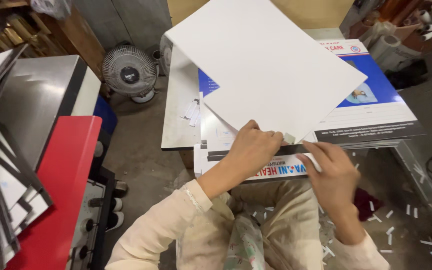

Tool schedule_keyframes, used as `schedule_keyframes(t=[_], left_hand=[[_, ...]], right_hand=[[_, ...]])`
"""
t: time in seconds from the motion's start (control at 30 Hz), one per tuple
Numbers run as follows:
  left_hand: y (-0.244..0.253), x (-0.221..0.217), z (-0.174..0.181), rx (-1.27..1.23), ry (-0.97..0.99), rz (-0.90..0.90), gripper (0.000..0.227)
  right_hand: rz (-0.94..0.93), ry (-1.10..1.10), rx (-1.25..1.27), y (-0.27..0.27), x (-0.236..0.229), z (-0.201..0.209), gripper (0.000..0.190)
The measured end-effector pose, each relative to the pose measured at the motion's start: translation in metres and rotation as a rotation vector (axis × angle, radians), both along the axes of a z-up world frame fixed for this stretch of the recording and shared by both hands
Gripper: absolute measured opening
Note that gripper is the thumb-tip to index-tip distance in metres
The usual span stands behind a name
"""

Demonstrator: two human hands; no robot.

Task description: The person inserts a white folded paper into a printed brochure cover, folds the cover over the paper, and secures it with a small white clip. They repeat this process for multiple brochures, stacking the finished items on a table.

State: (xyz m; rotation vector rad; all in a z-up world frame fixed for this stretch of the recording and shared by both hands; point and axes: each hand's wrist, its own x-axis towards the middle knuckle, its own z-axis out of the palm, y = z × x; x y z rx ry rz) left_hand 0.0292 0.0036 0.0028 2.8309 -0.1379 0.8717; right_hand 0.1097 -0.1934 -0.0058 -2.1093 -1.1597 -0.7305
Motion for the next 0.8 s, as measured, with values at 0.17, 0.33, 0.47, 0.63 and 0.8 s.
schedule_keyframes(t=[0.17,0.33,0.47,0.63,0.8], left_hand=[[-0.003,0.0,0.014,-0.007,0.034,0.008,0.022],[0.063,0.018,0.021,-0.091,0.027,0.141,0.04],[0.115,0.021,0.01,-0.269,0.171,0.248,0.042],[0.118,0.048,-0.014,-0.225,0.259,0.346,0.058],[0.108,0.045,-0.033,-0.133,0.285,0.353,0.054]], right_hand=[[0.03,0.07,0.06,0.024,0.004,-0.006,0.008],[-0.093,0.467,0.03,0.009,0.049,-0.021,0.015],[-0.126,0.376,-0.091,0.01,0.08,-0.035,0.018],[-0.301,0.113,-0.301,0.024,0.084,-0.036,0.031],[-0.349,-0.068,-0.269,0.026,0.065,0.006,0.04]])
